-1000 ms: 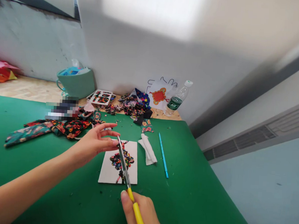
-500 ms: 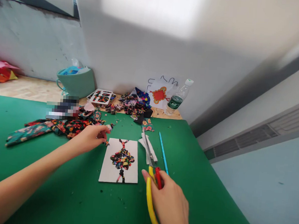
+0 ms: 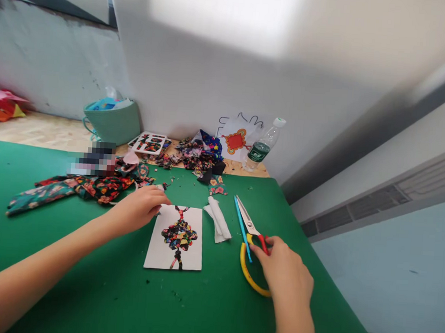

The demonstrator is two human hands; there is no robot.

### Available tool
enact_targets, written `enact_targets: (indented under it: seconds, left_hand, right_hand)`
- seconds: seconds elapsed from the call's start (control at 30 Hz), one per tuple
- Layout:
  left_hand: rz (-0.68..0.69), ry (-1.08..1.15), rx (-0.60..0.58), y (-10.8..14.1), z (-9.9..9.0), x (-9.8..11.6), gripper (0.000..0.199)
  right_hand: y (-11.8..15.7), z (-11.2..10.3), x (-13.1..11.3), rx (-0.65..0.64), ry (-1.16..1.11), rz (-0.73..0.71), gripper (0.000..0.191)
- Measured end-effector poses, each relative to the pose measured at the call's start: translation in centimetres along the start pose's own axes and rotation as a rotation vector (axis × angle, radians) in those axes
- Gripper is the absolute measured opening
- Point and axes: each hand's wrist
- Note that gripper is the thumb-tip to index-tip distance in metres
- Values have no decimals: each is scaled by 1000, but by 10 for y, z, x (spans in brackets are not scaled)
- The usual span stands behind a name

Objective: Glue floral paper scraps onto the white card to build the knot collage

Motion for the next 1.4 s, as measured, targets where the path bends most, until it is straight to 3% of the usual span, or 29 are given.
enact_targets:
  seconds: [0.13, 0.2, 0.3, 0.4, 0.53, 0.73, 0.9, 1.4]
  left_hand:
    - [-10, -7, 14, 3, 0, -2, 34]
    - [-2, 16, 10, 4, 4, -1, 33]
    - [37, 44, 7, 5, 16, 5, 31]
    - [9, 40, 44, 7, 31, 12, 23]
    - [-50, 30, 127, 10, 47, 19, 21]
    - [-58, 22, 185, 7, 53, 14, 17]
    - [-37, 35, 202, 5, 53, 9, 15]
    - [18, 38, 206, -2, 55, 2, 14]
  right_hand:
    - [6, -17, -11, 104, 26, -57, 31]
    - [13, -22, -31, 113, 16, -279, 24]
    - [19, -19, -74, -69, 32, -729, 18]
    - [15, -5, -112, -181, 54, -948, 14]
    - [1, 19, -132, -172, 15, -980, 10]
    - [-10, 40, -129, -205, -130, -992, 11]
    - [-10, 46, -129, -180, -202, -1011, 11]
    - [-10, 48, -128, -90, -144, -1136, 7]
Point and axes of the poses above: each hand's wrist, its own y-axis away from the middle knuckle, its own z-axis out of the palm, x = y × z, and after that the axes turned 15 degrees about -x, right-handed
